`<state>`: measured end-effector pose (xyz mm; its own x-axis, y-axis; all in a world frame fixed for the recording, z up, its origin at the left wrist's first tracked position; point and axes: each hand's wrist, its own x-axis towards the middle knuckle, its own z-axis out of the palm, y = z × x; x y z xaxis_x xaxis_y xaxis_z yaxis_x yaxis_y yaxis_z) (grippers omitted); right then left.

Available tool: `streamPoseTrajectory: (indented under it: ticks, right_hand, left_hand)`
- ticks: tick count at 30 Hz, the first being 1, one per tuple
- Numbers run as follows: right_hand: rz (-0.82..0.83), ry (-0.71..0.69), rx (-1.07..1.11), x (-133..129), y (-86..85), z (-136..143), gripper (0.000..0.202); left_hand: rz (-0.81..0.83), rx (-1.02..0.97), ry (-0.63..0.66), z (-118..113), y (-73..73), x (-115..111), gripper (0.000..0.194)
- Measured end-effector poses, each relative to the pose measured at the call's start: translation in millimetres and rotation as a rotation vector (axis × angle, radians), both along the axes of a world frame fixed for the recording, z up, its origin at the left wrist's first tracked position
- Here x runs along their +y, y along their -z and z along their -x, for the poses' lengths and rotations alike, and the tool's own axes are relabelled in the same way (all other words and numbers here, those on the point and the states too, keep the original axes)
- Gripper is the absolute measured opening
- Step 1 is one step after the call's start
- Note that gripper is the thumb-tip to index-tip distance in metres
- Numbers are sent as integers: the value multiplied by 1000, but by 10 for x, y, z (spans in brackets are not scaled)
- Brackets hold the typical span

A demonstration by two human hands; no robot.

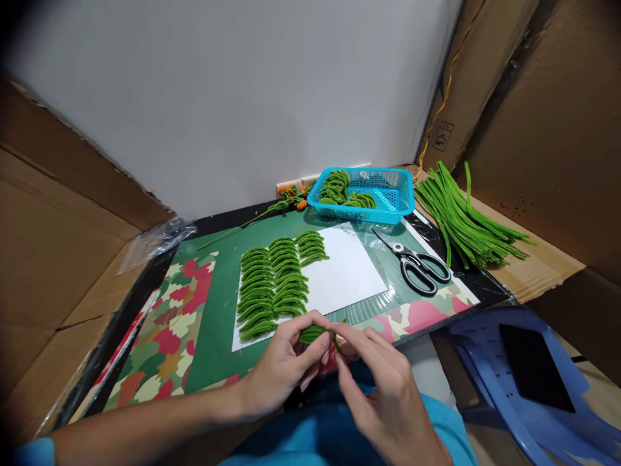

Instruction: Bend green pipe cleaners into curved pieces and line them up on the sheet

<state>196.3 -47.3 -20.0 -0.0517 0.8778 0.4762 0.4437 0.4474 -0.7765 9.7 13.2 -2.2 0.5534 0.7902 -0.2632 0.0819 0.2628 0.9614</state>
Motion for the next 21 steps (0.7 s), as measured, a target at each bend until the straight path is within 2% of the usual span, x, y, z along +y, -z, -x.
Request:
streamPoseTrajectory:
  ticks: [4, 11, 21]
  right_hand:
    - [-46, -2, -73, 34, 21, -76, 36]
    - [-184, 3, -123, 87, 74, -151, 42]
    - [-230, -3, -36, 30, 86, 64, 31]
  left_hand:
    - [-8, 29, 22, 8, 26, 15, 44]
    - [22, 34, 41, 9, 32, 8, 46]
    - [-16, 56, -11, 3, 74, -26, 45]
